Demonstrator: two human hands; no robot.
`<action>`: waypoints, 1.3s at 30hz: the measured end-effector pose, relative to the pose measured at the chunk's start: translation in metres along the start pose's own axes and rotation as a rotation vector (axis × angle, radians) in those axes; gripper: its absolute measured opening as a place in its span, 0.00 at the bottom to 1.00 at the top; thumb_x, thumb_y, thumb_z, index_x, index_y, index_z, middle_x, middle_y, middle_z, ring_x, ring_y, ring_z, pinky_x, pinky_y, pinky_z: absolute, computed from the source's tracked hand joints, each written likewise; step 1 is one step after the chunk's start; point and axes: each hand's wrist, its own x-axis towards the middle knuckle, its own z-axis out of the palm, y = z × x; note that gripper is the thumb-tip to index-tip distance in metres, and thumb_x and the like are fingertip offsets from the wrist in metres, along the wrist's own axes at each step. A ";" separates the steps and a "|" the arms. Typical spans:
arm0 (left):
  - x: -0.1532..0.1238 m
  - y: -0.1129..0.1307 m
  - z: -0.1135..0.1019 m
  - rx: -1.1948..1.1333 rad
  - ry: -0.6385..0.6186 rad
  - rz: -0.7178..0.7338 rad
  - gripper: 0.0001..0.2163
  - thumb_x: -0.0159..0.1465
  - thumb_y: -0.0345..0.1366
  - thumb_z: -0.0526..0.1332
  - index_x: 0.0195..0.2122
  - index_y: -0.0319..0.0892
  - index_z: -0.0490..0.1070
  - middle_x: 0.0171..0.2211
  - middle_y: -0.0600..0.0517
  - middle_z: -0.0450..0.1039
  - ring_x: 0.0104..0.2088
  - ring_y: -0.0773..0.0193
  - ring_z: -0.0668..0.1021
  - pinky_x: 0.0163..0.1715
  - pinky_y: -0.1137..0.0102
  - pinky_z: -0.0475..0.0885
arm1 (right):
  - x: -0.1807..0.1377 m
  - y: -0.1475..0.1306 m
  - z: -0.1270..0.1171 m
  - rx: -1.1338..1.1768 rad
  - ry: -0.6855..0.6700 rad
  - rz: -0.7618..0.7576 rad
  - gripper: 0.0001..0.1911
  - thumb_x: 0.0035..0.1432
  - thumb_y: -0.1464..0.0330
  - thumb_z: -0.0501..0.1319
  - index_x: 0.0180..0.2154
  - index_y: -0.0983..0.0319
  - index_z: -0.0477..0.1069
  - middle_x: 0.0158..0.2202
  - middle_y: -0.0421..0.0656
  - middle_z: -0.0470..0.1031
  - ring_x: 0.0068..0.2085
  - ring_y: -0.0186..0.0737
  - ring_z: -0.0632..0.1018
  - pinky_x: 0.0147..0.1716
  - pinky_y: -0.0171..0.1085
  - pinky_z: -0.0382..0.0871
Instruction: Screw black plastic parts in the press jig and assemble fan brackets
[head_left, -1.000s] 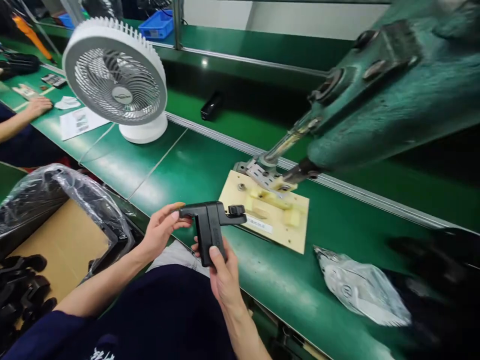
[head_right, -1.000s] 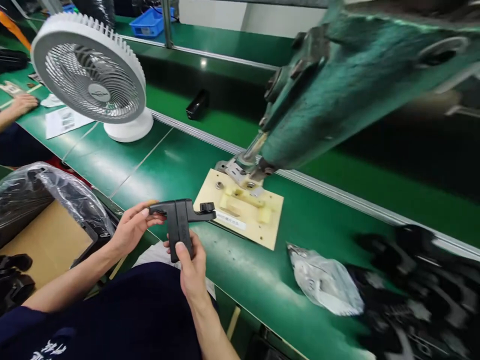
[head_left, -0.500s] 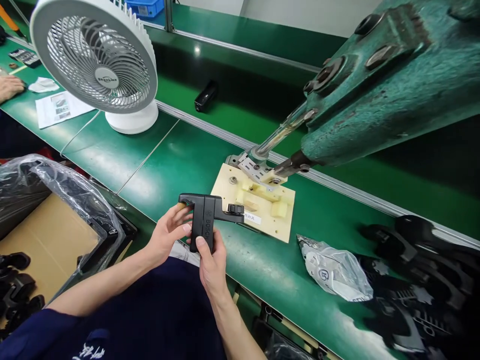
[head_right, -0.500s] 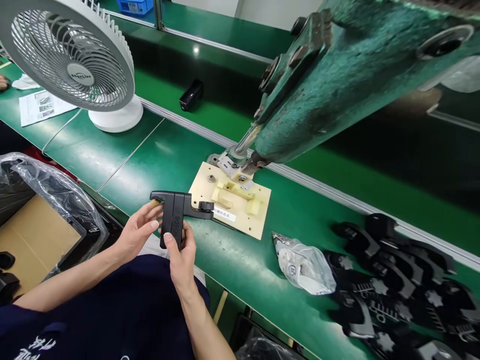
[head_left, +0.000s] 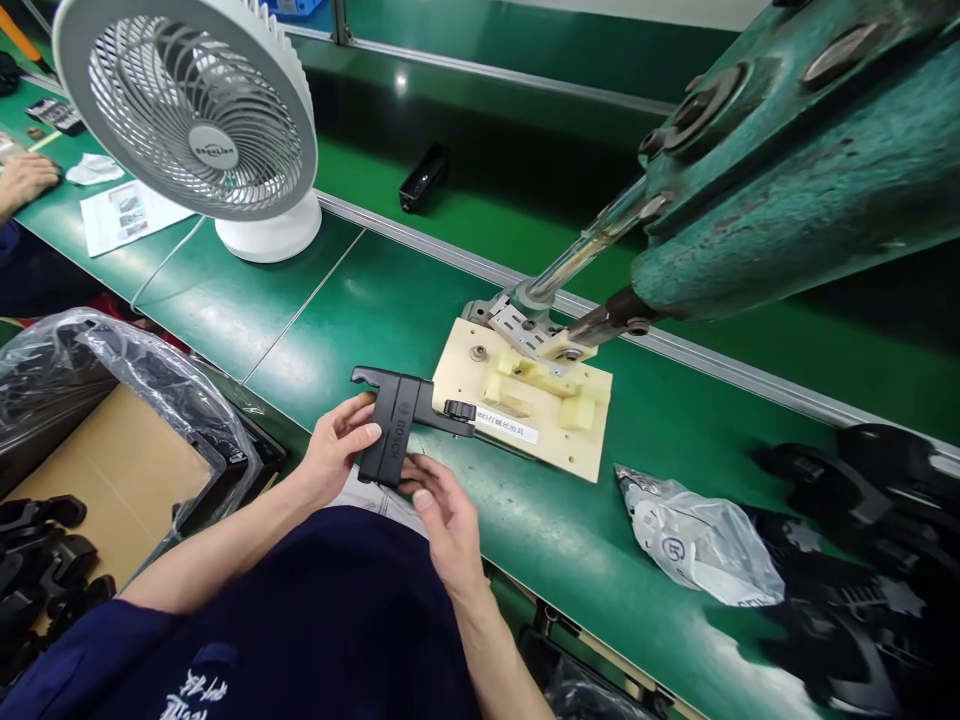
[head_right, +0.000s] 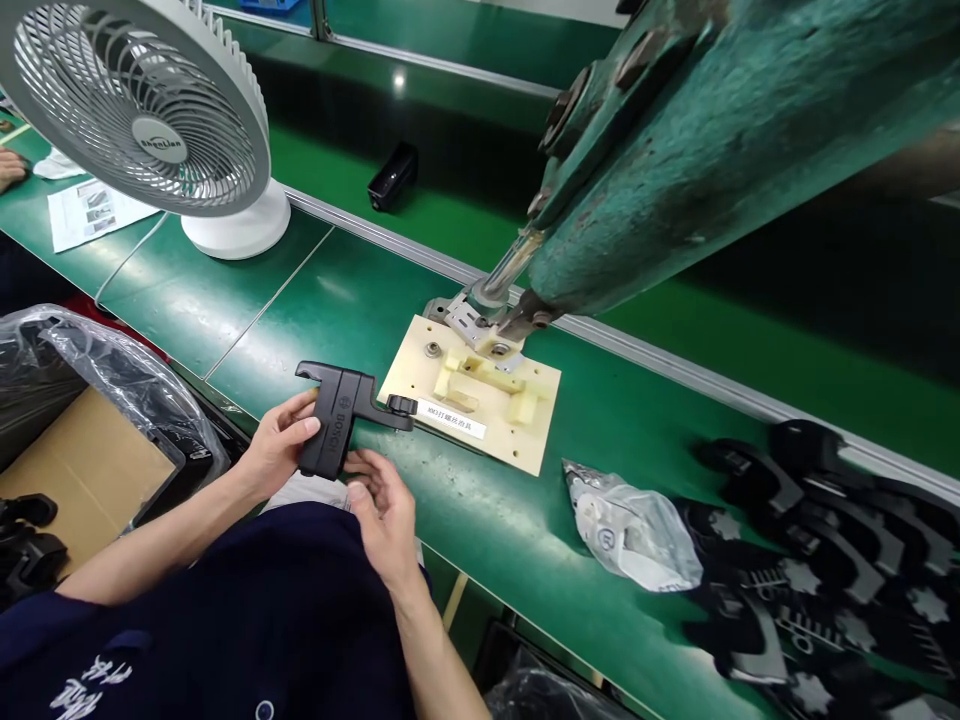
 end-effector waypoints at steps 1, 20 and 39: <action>0.001 0.002 -0.002 0.005 0.008 0.002 0.22 0.48 0.37 0.71 0.45 0.40 0.75 0.42 0.46 0.78 0.42 0.58 0.79 0.39 0.70 0.72 | -0.001 0.001 -0.007 -0.019 0.050 -0.020 0.21 0.59 0.55 0.60 0.49 0.59 0.68 0.47 0.50 0.75 0.46 0.47 0.77 0.46 0.47 0.73; 0.004 0.021 -0.008 0.471 -0.244 -0.037 0.31 0.52 0.42 0.70 0.56 0.41 0.66 0.49 0.43 0.75 0.51 0.52 0.76 0.51 0.62 0.69 | 0.022 -0.031 -0.027 -0.001 -0.007 0.167 0.29 0.48 0.56 0.68 0.49 0.62 0.68 0.36 0.42 0.72 0.31 0.37 0.74 0.32 0.39 0.71; -0.002 0.013 -0.015 0.323 -0.125 0.019 0.35 0.47 0.38 0.72 0.56 0.43 0.64 0.36 0.48 0.76 0.38 0.56 0.79 0.42 0.64 0.72 | 0.019 -0.036 -0.026 0.336 0.118 0.068 0.30 0.56 0.44 0.57 0.46 0.62 0.71 0.34 0.44 0.77 0.28 0.39 0.78 0.26 0.36 0.70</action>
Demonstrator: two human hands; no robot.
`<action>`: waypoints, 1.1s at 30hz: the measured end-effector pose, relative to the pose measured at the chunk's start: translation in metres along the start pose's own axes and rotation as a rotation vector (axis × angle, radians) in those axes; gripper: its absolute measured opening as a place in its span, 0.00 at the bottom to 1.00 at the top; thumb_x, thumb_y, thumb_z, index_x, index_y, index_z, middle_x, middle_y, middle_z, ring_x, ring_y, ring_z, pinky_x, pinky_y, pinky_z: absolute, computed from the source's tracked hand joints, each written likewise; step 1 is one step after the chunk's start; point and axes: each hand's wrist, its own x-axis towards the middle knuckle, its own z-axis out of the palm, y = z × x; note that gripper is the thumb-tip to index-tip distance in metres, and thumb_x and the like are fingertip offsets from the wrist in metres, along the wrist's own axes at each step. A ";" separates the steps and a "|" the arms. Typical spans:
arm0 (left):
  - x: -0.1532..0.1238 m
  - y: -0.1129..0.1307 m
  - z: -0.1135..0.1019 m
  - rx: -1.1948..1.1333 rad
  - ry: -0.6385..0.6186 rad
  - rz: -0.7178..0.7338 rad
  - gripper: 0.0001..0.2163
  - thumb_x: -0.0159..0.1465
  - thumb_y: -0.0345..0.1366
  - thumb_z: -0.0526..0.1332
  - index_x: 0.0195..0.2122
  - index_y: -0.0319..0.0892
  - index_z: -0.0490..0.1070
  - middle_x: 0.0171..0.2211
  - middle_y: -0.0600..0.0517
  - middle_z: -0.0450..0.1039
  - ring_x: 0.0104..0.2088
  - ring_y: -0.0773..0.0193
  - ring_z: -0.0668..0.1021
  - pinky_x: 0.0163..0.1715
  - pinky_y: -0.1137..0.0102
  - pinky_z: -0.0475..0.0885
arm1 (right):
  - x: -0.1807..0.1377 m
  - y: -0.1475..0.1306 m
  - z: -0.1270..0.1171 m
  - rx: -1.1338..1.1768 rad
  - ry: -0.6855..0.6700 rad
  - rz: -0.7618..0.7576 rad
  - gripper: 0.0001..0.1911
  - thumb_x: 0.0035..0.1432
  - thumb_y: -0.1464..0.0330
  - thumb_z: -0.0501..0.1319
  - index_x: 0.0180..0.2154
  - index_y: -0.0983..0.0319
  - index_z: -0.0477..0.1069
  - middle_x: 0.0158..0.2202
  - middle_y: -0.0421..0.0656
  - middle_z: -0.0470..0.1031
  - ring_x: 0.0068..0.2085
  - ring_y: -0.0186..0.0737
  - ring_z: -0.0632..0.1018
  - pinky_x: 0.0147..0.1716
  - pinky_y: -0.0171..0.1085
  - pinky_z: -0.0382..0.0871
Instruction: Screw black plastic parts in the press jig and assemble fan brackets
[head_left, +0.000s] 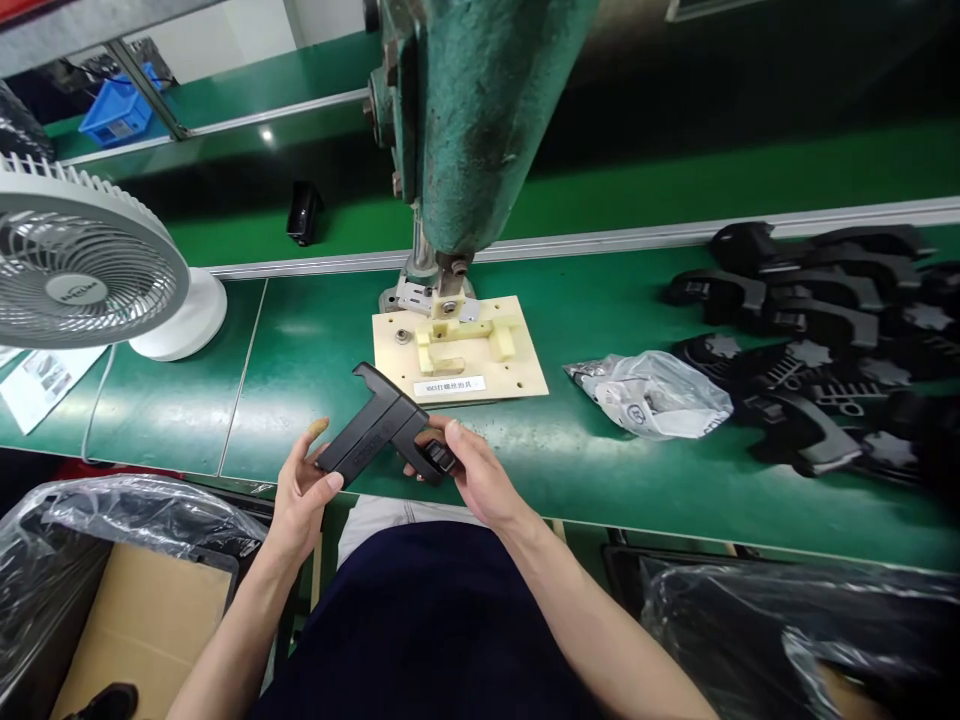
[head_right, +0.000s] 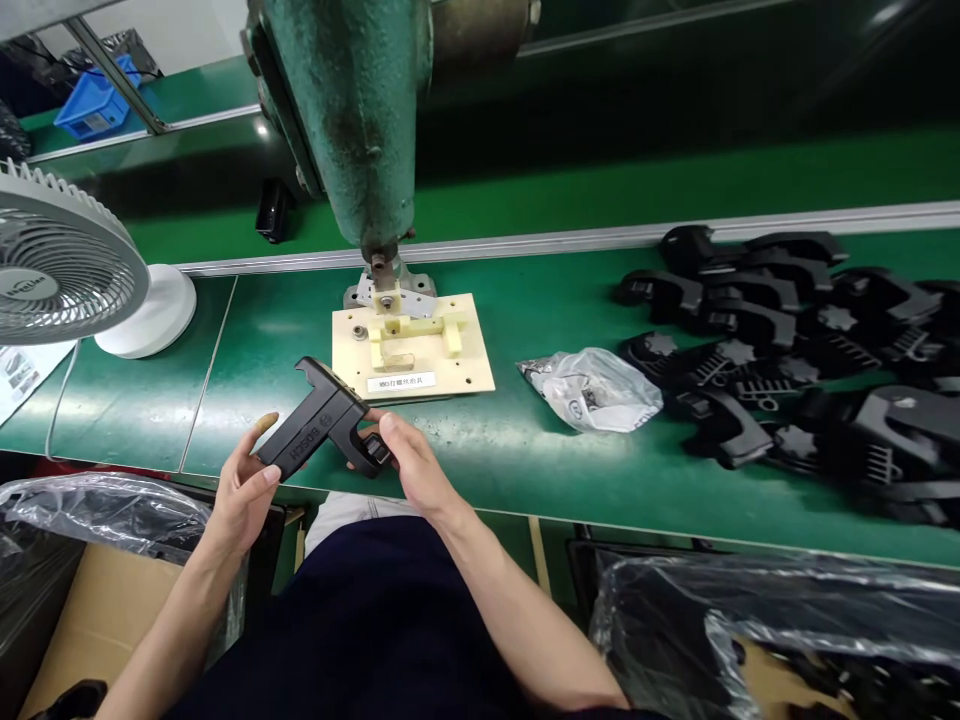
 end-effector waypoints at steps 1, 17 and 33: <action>0.000 0.000 0.000 -0.011 0.003 -0.007 0.34 0.47 0.38 0.72 0.55 0.43 0.65 0.37 0.47 0.77 0.39 0.55 0.79 0.42 0.63 0.72 | 0.001 0.000 0.001 0.021 0.005 0.007 0.31 0.55 0.43 0.57 0.45 0.62 0.72 0.33 0.44 0.78 0.27 0.39 0.78 0.25 0.36 0.70; -0.009 0.011 0.010 -0.088 0.074 -0.073 0.19 0.50 0.37 0.69 0.44 0.40 0.71 0.39 0.48 0.75 0.35 0.61 0.78 0.36 0.67 0.75 | 0.005 0.002 0.004 0.100 -0.064 0.047 0.28 0.56 0.46 0.59 0.44 0.64 0.72 0.30 0.46 0.79 0.28 0.38 0.79 0.25 0.34 0.70; -0.019 0.020 0.019 -0.023 0.158 -0.036 0.14 0.51 0.40 0.70 0.34 0.39 0.74 0.29 0.52 0.74 0.28 0.66 0.76 0.34 0.68 0.74 | 0.003 0.005 0.011 0.162 -0.042 0.125 0.24 0.59 0.49 0.57 0.37 0.64 0.71 0.28 0.46 0.78 0.26 0.38 0.78 0.24 0.33 0.70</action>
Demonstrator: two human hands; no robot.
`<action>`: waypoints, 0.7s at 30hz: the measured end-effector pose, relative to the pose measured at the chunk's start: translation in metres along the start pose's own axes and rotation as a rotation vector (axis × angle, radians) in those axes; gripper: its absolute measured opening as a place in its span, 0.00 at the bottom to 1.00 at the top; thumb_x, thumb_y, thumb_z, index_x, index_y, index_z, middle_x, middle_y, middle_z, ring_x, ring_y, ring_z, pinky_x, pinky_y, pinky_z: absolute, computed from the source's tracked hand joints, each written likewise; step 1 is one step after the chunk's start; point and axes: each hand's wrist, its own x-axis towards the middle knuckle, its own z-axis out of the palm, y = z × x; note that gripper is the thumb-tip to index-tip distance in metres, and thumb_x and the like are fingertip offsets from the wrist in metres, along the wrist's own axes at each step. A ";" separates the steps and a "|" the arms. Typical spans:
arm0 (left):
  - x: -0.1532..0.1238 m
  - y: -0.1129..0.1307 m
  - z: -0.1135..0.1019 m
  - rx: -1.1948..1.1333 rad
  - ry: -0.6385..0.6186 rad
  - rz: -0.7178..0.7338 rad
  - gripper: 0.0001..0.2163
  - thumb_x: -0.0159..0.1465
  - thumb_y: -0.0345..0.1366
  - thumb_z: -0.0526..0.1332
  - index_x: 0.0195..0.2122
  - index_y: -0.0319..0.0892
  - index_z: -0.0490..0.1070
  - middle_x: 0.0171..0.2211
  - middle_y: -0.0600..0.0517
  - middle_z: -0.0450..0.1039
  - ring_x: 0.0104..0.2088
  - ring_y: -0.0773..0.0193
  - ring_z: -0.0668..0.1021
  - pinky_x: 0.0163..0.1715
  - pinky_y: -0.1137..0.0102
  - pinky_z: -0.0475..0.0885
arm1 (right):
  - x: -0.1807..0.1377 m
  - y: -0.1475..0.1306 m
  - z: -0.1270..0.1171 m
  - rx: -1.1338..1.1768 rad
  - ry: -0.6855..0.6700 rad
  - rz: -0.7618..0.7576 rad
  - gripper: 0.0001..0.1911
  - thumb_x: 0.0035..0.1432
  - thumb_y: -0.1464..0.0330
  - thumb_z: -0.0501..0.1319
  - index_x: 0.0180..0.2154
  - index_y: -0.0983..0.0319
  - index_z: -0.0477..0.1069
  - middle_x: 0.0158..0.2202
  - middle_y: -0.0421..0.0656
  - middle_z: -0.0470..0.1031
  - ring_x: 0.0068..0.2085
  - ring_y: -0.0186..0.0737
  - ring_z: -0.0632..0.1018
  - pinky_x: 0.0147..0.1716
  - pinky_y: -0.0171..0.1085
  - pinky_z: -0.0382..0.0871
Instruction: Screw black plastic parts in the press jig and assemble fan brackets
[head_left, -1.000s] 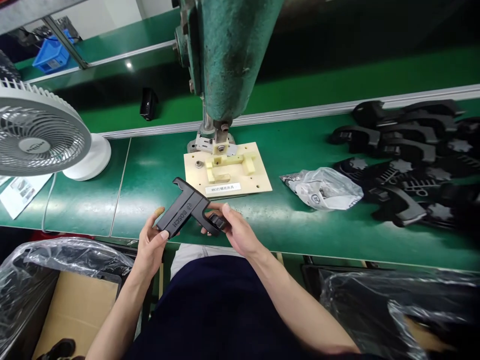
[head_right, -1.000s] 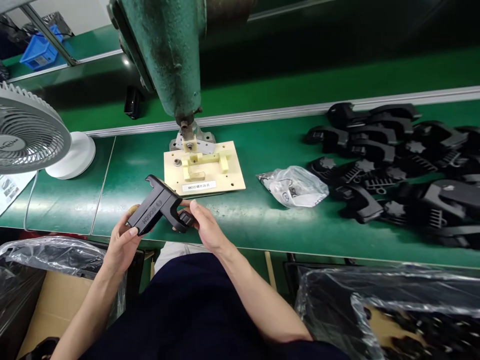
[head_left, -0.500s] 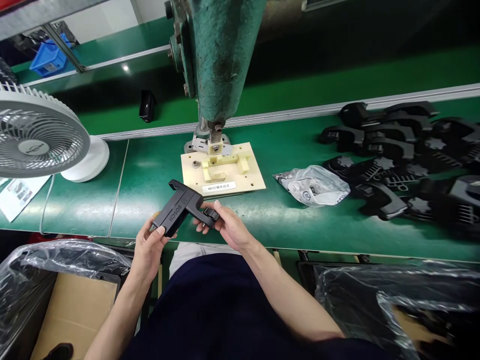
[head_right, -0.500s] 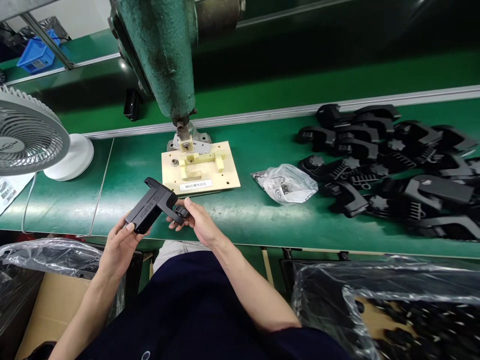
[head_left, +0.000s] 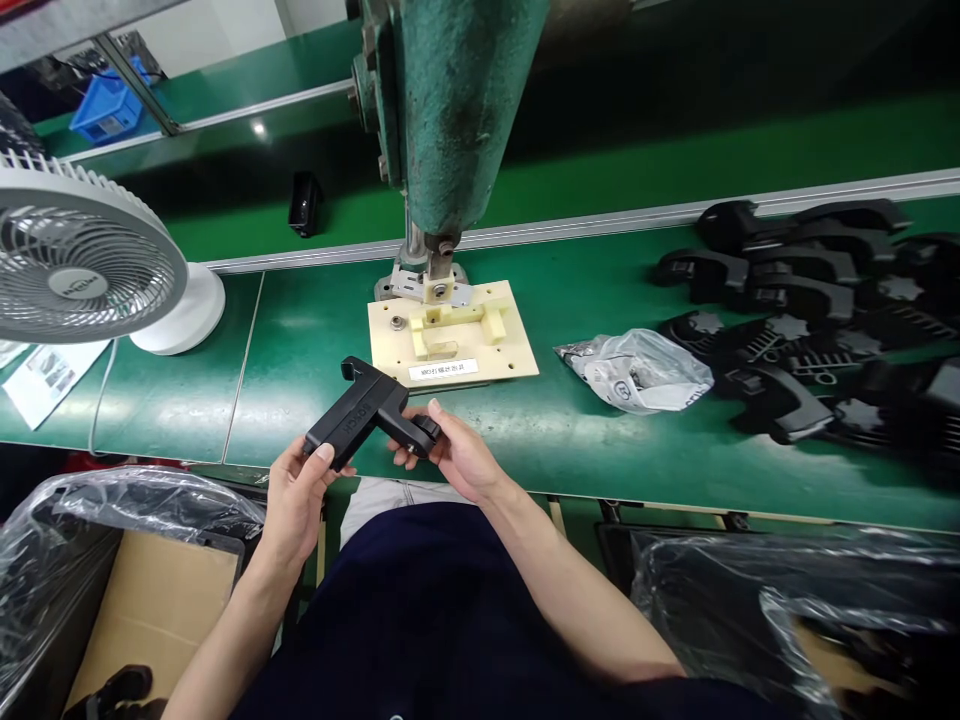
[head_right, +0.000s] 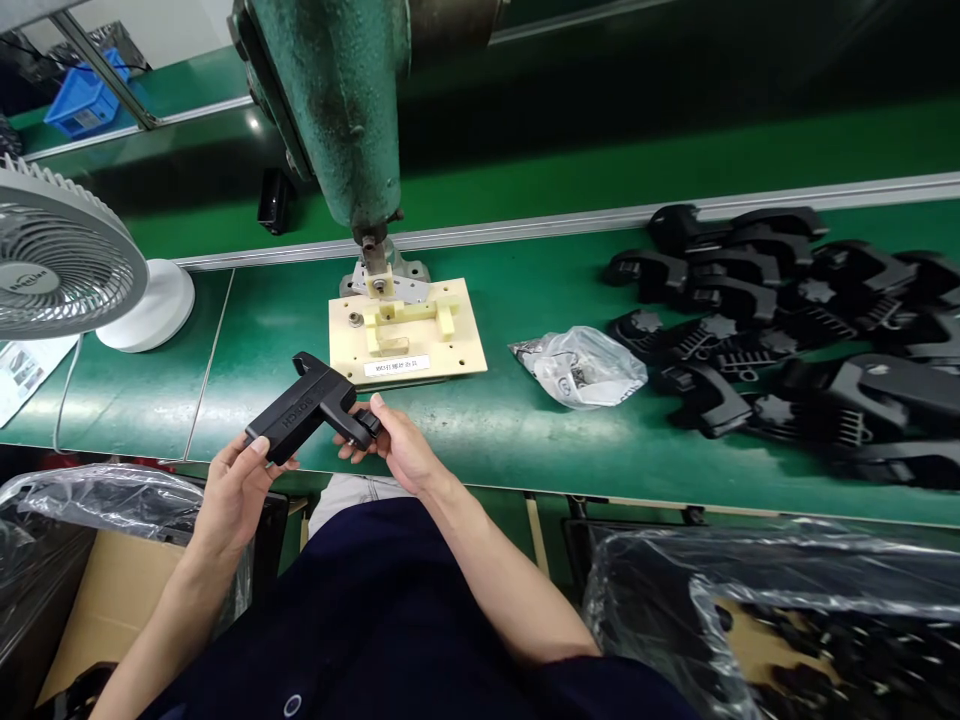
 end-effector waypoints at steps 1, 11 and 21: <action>0.000 0.000 0.000 0.004 -0.004 0.002 0.14 0.51 0.40 0.70 0.34 0.39 0.74 0.29 0.52 0.74 0.28 0.66 0.76 0.34 0.68 0.74 | 0.000 0.000 0.000 0.003 0.001 -0.001 0.23 0.59 0.49 0.57 0.37 0.64 0.71 0.28 0.46 0.79 0.26 0.38 0.78 0.24 0.34 0.70; -0.003 -0.004 -0.002 0.064 -0.019 0.095 0.12 0.50 0.39 0.70 0.34 0.40 0.75 0.30 0.52 0.74 0.29 0.66 0.75 0.33 0.69 0.74 | 0.000 -0.001 -0.007 -0.010 -0.063 -0.034 0.27 0.56 0.47 0.59 0.40 0.65 0.73 0.27 0.45 0.78 0.28 0.39 0.79 0.26 0.33 0.71; -0.014 -0.027 -0.008 0.312 -0.177 0.184 0.23 0.50 0.41 0.71 0.48 0.48 0.73 0.45 0.51 0.77 0.42 0.59 0.79 0.39 0.74 0.74 | -0.040 -0.015 -0.016 -0.087 -0.035 -0.176 0.23 0.35 0.61 0.76 0.34 0.63 0.73 0.27 0.36 0.75 0.27 0.32 0.75 0.26 0.29 0.69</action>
